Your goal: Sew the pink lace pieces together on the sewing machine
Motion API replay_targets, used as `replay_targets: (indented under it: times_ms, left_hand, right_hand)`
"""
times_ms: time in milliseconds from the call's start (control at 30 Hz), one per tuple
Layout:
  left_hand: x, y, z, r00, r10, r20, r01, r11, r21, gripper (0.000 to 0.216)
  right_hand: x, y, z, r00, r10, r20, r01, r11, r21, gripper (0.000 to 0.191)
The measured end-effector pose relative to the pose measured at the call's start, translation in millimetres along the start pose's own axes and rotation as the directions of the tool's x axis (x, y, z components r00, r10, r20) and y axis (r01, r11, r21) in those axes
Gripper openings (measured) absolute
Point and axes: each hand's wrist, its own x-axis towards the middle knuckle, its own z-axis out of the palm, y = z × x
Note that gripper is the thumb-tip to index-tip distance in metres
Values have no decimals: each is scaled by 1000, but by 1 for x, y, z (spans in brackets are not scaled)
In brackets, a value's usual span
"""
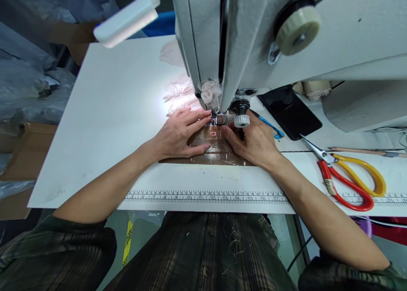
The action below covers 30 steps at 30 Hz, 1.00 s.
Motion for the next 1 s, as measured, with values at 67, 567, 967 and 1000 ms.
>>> replay_targets:
  times_ms: [67,567,967,1000]
  left_hand:
    - [0,-1,0,1000,0,5,0,1000,-1,63]
    - [4,-3,0,988,-100,118,100,995,5,94]
    - [18,28,-29,930,-340,138,271,889,368,33]
    - [23,19,-31,946,-278,167,203,910,361,35]
  right_hand:
    - [-4,-2,4,998,29,-50,-29,999,16,34]
    - [2,-2,0,989,137,-56,-131,987,93,24]
    - [9,4,-43,980,161,120,-189,941,280,23]
    - [8,4,-50,980,161,114,-185,950,250,24]
